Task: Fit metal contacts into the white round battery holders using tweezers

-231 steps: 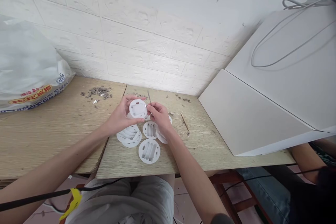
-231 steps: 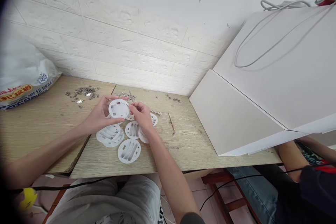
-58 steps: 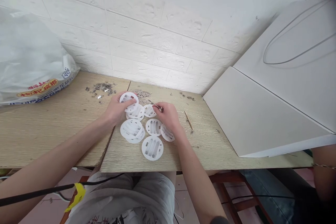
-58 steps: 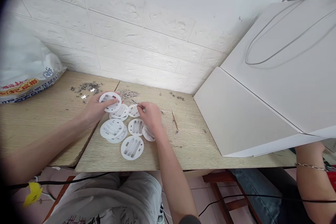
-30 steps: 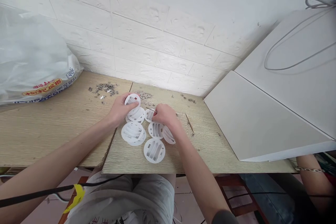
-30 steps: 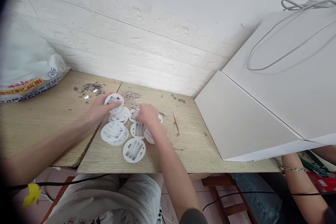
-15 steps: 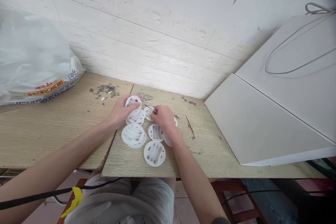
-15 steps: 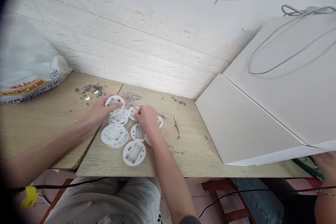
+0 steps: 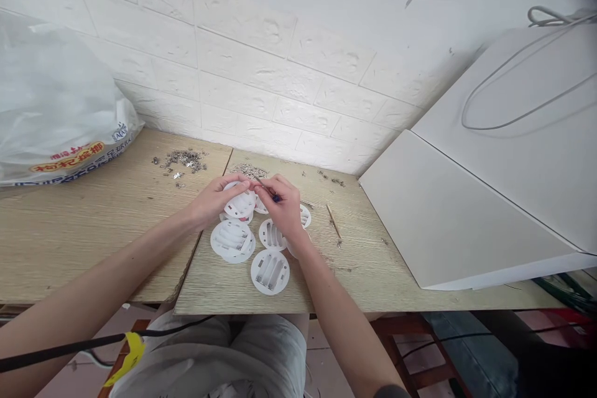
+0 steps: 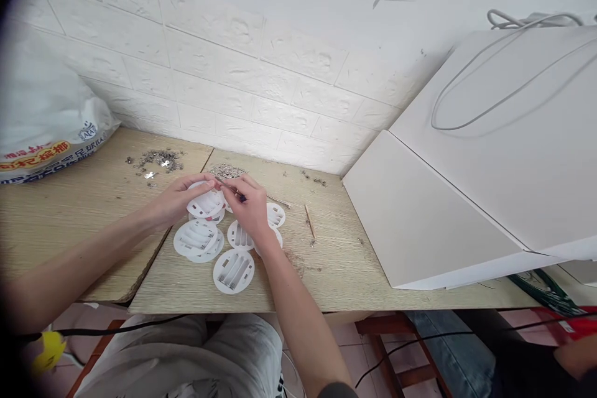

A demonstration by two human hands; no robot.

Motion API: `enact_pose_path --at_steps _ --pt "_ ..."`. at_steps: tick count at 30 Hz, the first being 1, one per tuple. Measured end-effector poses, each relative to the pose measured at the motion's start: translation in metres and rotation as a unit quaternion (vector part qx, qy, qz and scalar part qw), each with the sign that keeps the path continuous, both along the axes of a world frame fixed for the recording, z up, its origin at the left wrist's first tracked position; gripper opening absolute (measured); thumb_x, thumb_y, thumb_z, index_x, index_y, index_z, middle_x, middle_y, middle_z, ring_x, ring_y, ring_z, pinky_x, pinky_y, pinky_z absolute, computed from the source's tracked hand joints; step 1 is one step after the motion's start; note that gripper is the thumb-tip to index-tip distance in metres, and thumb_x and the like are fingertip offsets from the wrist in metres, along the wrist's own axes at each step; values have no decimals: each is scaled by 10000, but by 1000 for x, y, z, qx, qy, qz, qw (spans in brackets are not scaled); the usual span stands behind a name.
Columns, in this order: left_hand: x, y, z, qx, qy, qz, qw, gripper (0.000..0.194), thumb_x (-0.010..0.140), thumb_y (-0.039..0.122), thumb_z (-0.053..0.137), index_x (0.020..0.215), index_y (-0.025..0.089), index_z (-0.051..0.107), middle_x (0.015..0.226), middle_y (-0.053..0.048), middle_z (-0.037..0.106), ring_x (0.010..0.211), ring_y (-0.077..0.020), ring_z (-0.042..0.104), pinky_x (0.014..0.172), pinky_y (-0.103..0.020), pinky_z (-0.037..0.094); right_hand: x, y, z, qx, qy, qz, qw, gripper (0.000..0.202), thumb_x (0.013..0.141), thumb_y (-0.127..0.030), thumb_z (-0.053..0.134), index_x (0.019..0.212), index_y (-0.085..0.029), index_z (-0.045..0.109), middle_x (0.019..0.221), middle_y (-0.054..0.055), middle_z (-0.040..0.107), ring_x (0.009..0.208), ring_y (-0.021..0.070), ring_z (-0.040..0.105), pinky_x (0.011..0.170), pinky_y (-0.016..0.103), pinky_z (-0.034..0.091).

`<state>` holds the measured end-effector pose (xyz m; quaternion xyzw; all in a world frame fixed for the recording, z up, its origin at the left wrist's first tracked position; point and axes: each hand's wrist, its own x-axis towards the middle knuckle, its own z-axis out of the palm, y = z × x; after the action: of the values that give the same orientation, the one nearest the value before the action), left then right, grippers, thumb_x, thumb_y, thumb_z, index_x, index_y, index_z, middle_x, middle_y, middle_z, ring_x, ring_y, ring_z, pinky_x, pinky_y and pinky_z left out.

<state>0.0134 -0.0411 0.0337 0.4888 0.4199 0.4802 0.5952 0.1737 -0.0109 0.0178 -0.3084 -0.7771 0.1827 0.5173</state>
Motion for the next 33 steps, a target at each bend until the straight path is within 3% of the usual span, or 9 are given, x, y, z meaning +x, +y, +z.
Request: enact_pose_path --at_steps 4,11,21,26,33 --pt "-1 1 -4 0 -1 -20 1000 361 686 450 702 906 181 605 694 8 606 554 -118 565 484 -226 472 0 1 -5 66 8 11 998 147 860 -212 545 909 -205 683 745 21 552 651 106 516 589 241 430" --pt "-5 0 -4 3 23 -37 999 403 667 451 719 947 183 607 710 -2 627 589 -134 592 518 -233 475 1 -1 -4 100 6 5 995 170 870 -232 539 914 -220 703 723 23 542 648 110 521 586 247 440" --pt "-7 4 -6 100 89 7 991 323 696 467 682 858 203 588 710 23 623 608 -136 585 555 -238 475 0 -9 4 -35 22 29 999 176 837 -289 569 935 -206 689 767 29 602 643 109 505 564 248 410" --pt "-6 3 -6 134 127 18 983 324 745 494 625 847 190 581 746 1 621 633 -141 579 563 -242 473 0 -9 6 -62 32 17 997 142 806 -304 591 824 -193 677 763 31 601 638 112 498 561 254 401" --pt "-4 3 -7 210 202 37 956 325 783 505 569 833 186 600 864 -26 633 812 -180 591 739 -296 489 3 -7 5 -147 34 32 988 151 778 -332 593 791 -184 623 776 20 601 647 108 480 590 246 398"
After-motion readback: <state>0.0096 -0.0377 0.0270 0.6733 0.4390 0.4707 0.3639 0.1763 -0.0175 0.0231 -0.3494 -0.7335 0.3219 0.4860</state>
